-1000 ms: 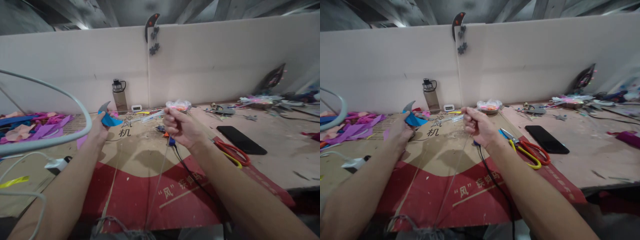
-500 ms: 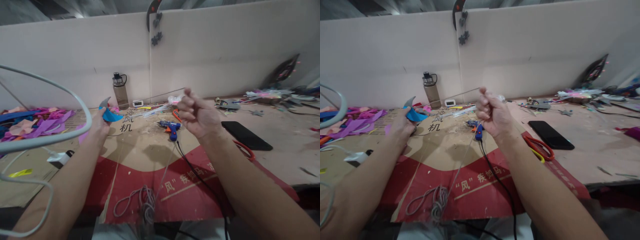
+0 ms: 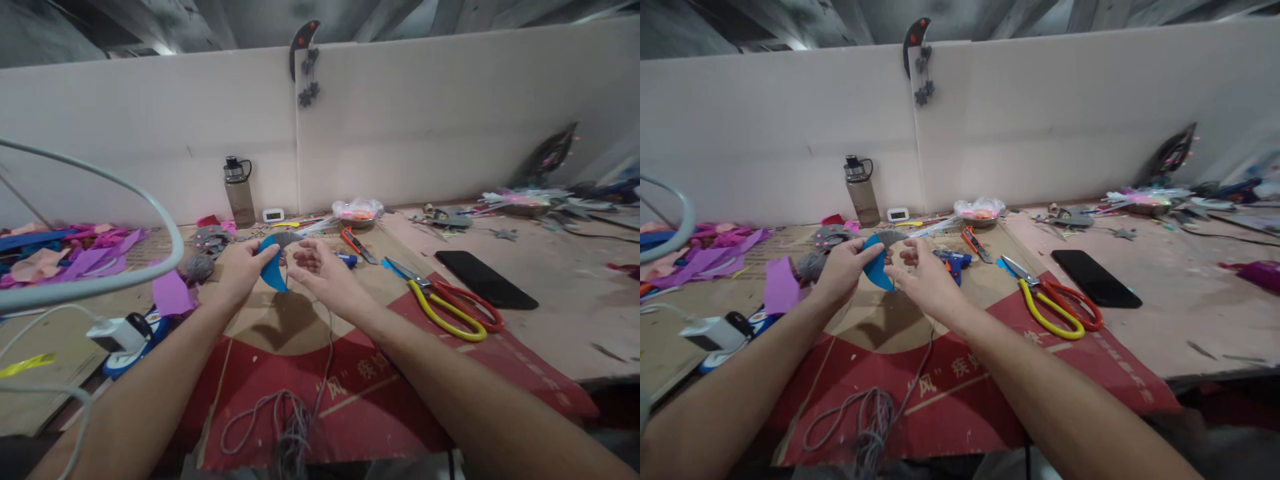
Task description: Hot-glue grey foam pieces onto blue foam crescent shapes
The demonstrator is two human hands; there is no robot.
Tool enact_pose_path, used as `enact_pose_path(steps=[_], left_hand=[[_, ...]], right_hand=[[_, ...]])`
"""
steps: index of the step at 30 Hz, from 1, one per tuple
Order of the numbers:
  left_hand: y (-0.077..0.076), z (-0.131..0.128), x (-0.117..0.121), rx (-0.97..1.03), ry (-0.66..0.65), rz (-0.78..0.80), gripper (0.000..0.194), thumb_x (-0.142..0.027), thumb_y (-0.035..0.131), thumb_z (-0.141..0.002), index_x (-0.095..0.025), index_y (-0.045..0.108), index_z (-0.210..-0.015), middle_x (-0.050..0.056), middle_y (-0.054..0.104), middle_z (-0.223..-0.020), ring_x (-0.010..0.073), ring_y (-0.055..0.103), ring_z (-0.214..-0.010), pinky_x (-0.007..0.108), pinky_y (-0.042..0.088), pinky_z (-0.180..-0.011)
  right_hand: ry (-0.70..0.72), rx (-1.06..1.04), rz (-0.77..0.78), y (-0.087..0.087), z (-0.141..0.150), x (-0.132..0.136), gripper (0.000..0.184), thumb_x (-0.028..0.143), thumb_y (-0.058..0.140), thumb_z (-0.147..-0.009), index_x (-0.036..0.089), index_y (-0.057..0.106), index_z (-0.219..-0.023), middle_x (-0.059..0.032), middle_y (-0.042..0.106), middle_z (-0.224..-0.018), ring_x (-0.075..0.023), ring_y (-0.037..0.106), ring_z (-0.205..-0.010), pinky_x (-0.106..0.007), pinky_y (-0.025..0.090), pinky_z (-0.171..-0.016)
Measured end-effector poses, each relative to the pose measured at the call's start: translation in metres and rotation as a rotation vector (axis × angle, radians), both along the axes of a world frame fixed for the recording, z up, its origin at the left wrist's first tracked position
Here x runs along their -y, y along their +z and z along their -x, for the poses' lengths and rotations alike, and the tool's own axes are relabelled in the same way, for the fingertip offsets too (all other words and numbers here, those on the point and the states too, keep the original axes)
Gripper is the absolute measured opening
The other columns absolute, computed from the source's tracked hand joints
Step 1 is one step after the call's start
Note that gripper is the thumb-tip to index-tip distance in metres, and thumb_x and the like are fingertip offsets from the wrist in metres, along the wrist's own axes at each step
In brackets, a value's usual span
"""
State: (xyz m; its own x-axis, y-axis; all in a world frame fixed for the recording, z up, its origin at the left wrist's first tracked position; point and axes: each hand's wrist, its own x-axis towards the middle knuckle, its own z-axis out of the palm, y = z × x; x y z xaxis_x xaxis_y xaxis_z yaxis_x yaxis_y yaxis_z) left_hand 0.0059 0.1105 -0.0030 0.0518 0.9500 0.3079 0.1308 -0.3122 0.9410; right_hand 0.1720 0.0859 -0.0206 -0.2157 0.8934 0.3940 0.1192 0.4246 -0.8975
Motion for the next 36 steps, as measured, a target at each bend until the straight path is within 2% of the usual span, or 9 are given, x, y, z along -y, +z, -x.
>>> enact_pose_path(steps=[3,5,8,11,18,23,27,31,36], left_hand=[[0.001,-0.008,0.008,-0.086,-0.029,-0.008,0.027,-0.041,0.063,-0.07,-0.014,0.064,-0.073,0.003,0.066,-0.068,0.014,0.058,-0.059,0.024,0.046,-0.057],[0.0,-0.011,0.009,-0.065,-0.017,-0.001,0.027,-0.041,0.065,-0.068,-0.015,0.064,-0.072,0.002,0.065,-0.066,0.0128,0.057,-0.056,0.023,0.044,-0.054],[-0.003,-0.011,0.005,0.09,-0.037,0.071,0.025,-0.038,0.067,-0.066,-0.015,0.065,-0.074,0.002,0.065,-0.067,0.013,0.057,-0.055,0.024,0.045,-0.054],[-0.007,-0.008,-0.001,0.207,-0.015,0.13,0.023,-0.035,0.068,-0.064,-0.014,0.065,-0.075,0.003,0.066,-0.068,0.0127,0.059,-0.054,0.025,0.047,-0.053],[-0.009,-0.004,-0.005,0.356,0.0,0.161,0.02,-0.029,0.07,-0.065,-0.012,0.063,-0.073,0.002,0.064,-0.061,0.0128,0.06,-0.053,0.025,0.05,-0.054],[-0.006,-0.009,-0.001,0.409,-0.02,0.19,0.02,-0.024,0.069,-0.065,-0.012,0.059,-0.076,0.002,0.062,-0.061,0.0121,0.058,-0.05,0.025,0.05,-0.051],[-0.007,-0.008,-0.003,0.45,-0.041,0.211,0.02,-0.023,0.071,-0.064,-0.012,0.057,-0.073,0.001,0.059,-0.06,0.0077,0.053,-0.046,0.02,0.046,-0.046],[-0.008,-0.005,-0.006,0.518,-0.056,0.223,0.021,-0.02,0.072,-0.062,-0.013,0.056,-0.072,-0.002,0.056,-0.06,0.0054,0.049,-0.046,0.018,0.044,-0.045],[-0.006,0.0,-0.01,0.542,0.045,0.171,0.021,-0.019,0.072,-0.061,-0.012,0.056,-0.072,-0.001,0.057,-0.063,0.0042,0.048,-0.046,0.016,0.041,-0.043]], right_hand=[[0.032,-0.106,0.118,-0.01,0.011,-0.004,0.051,0.031,0.067,-0.071,0.021,0.039,-0.112,-0.0061,0.061,-0.098,-0.015,0.06,-0.088,-0.03,0.05,-0.075],[0.022,-0.075,0.144,-0.014,0.015,-0.006,0.042,0.029,0.064,-0.073,0.021,0.041,-0.108,-0.0021,0.062,-0.086,-0.0133,0.061,-0.073,-0.028,0.049,-0.065],[0.007,0.093,0.036,-0.015,0.012,-0.007,0.015,0.032,0.05,-0.083,0.02,0.053,-0.091,0.0007,0.06,-0.073,-0.0118,0.057,-0.062,-0.026,0.045,-0.059],[-0.056,0.259,-0.144,-0.012,0.007,-0.005,0.023,0.028,0.042,-0.088,0.018,0.06,-0.077,-0.0009,0.062,-0.074,-0.0127,0.056,-0.069,-0.026,0.041,-0.065],[-0.109,0.362,-0.263,-0.009,0.004,-0.003,0.02,0.023,0.044,-0.087,0.018,0.063,-0.086,-0.0048,0.066,-0.086,-0.0147,0.057,-0.079,-0.027,0.04,-0.072],[-0.18,0.313,-0.233,-0.008,0.001,-0.002,0.015,0.023,0.05,-0.084,0.018,0.058,-0.096,-0.0013,0.062,-0.073,-0.0127,0.052,-0.064,-0.025,0.038,-0.062],[-0.119,0.368,-0.329,-0.005,-0.001,-0.001,0.015,0.02,0.046,-0.085,0.018,0.06,-0.081,-0.0021,0.062,-0.076,-0.0125,0.052,-0.07,-0.025,0.037,-0.066],[-0.024,0.42,-0.331,-0.006,-0.002,-0.002,0.017,0.02,0.046,-0.086,0.016,0.062,-0.081,-0.0028,0.063,-0.077,-0.0124,0.052,-0.071,-0.024,0.036,-0.066],[0.109,0.528,-0.337,-0.002,-0.003,-0.002,0.023,0.023,0.046,-0.087,0.016,0.061,-0.071,-0.0006,0.06,-0.068,-0.0105,0.05,-0.064,-0.022,0.034,-0.061]])
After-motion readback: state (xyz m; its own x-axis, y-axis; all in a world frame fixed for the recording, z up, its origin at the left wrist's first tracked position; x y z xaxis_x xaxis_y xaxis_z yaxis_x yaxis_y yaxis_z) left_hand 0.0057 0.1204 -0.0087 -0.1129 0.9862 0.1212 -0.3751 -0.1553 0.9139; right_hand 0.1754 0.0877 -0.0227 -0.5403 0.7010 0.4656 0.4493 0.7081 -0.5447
